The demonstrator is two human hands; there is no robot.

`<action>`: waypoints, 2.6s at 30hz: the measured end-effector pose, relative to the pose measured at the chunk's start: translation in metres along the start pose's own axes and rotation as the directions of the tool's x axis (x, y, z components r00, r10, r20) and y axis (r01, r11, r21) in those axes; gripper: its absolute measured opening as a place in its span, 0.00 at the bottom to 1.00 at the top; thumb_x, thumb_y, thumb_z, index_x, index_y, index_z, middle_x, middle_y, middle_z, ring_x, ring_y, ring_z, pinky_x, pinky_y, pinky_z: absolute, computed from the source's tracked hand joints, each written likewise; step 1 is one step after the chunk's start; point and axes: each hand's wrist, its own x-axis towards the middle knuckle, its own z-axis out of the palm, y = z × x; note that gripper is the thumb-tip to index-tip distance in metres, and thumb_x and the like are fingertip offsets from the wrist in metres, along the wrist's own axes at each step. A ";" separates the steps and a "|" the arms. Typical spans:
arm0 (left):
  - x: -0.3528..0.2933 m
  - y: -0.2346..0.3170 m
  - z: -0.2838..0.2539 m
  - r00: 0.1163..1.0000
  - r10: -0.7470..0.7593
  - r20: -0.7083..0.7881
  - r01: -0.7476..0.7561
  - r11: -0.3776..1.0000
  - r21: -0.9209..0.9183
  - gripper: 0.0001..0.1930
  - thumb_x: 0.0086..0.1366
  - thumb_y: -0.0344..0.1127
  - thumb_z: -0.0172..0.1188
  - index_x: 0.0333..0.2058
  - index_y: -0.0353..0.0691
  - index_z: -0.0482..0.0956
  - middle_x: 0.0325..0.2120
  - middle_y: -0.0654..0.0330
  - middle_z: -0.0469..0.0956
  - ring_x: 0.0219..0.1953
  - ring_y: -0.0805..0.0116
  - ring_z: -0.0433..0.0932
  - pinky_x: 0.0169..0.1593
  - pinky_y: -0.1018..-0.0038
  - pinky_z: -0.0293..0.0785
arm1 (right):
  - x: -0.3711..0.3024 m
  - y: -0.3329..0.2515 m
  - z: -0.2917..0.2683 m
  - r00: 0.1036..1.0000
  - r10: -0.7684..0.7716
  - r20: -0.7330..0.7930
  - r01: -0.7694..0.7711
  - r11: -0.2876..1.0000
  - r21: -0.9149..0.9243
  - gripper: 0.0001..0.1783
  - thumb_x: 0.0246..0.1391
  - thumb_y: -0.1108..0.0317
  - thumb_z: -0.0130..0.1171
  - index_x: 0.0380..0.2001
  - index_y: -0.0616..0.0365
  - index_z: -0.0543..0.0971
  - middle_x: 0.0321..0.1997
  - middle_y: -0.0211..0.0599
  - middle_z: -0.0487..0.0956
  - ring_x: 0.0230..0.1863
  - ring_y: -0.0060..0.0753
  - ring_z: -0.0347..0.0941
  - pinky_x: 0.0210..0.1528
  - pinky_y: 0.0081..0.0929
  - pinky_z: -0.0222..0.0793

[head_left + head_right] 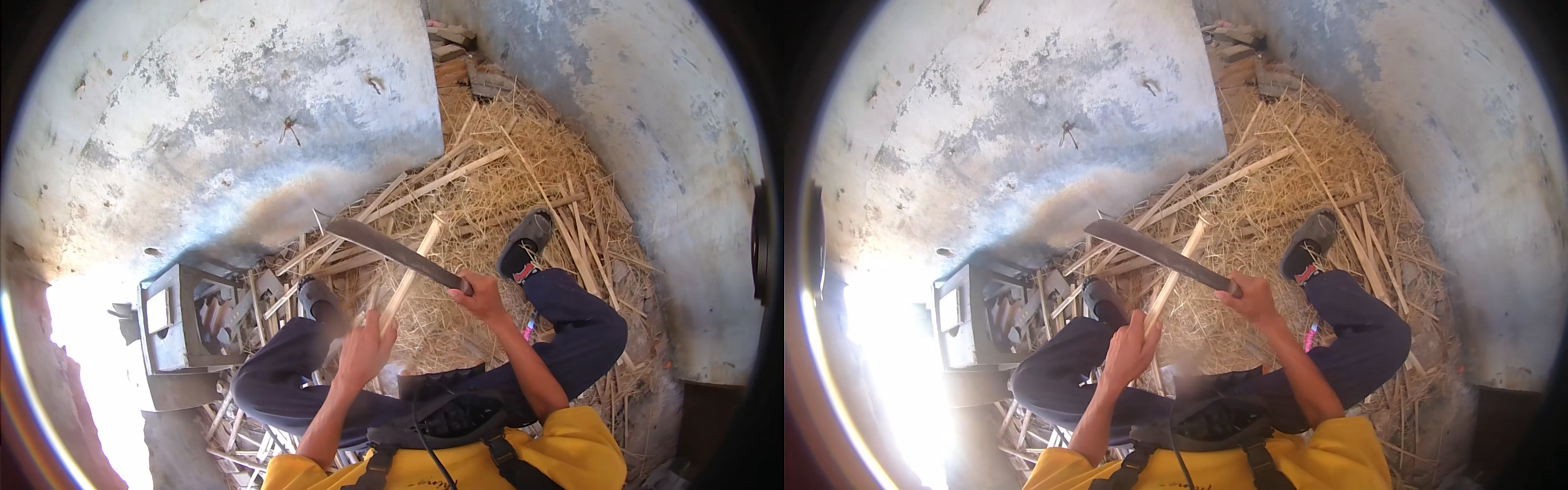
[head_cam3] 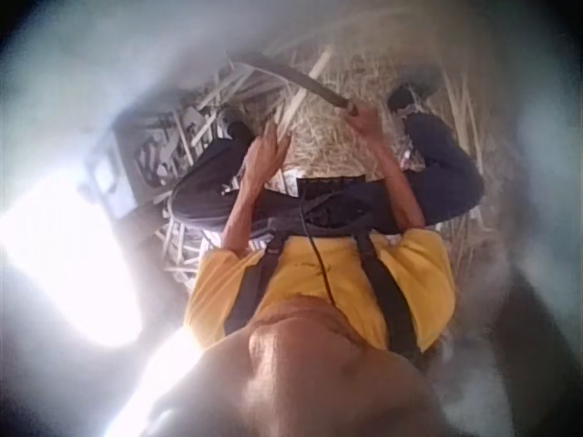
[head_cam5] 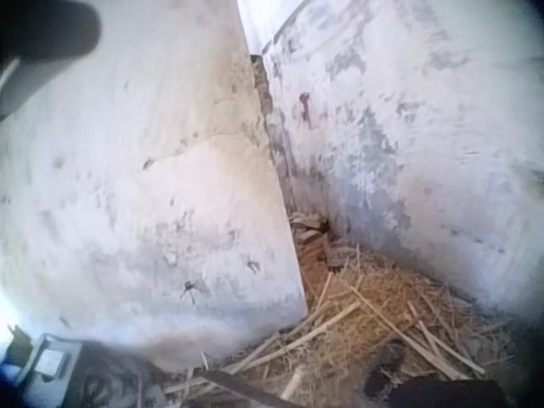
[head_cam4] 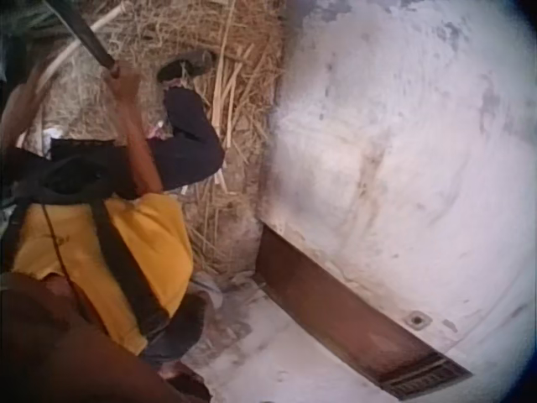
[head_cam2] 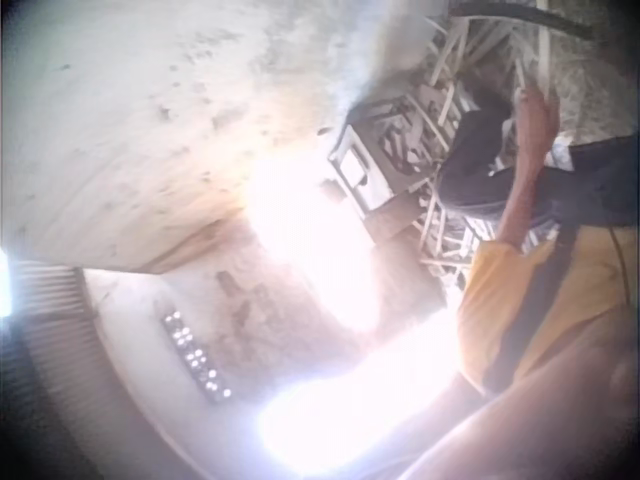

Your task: The person shaves a piece of wood using a machete, working on the surface while sitting on a floor covered in wood shavings.

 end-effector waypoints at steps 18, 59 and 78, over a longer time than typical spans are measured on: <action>-0.035 0.029 -0.031 0.997 0.030 -0.075 -0.038 0.994 -0.104 0.13 0.73 0.43 0.54 0.42 0.39 0.67 0.22 0.32 0.76 0.31 0.24 0.76 0.33 0.38 0.69 | 0.048 -0.048 -0.075 0.961 -0.274 -0.031 0.252 0.919 -0.304 0.34 0.52 0.28 0.62 0.26 0.53 0.76 0.12 0.34 0.71 0.13 0.39 0.72 0.18 0.34 0.66; -0.029 0.041 -0.033 0.996 0.038 -0.085 -0.044 0.996 -0.072 0.09 0.73 0.36 0.55 0.41 0.38 0.67 0.21 0.34 0.75 0.29 0.27 0.75 0.31 0.40 0.69 | 0.060 -0.077 -0.051 0.954 -0.298 -0.022 0.266 0.881 -0.392 0.38 0.56 0.23 0.52 0.20 0.50 0.75 0.08 0.27 0.67 0.10 0.30 0.69 0.15 0.33 0.63; -0.010 0.000 -0.037 0.994 -0.045 0.104 0.087 0.894 -0.440 0.17 0.77 0.44 0.48 0.37 0.35 0.76 0.21 0.43 0.75 0.29 0.39 0.79 0.33 0.55 0.71 | 0.036 -0.071 -0.054 0.960 0.210 0.185 -0.277 0.802 0.529 0.26 0.67 0.49 0.56 0.23 0.59 0.72 0.17 0.21 0.67 0.17 0.15 0.58 0.19 0.26 0.53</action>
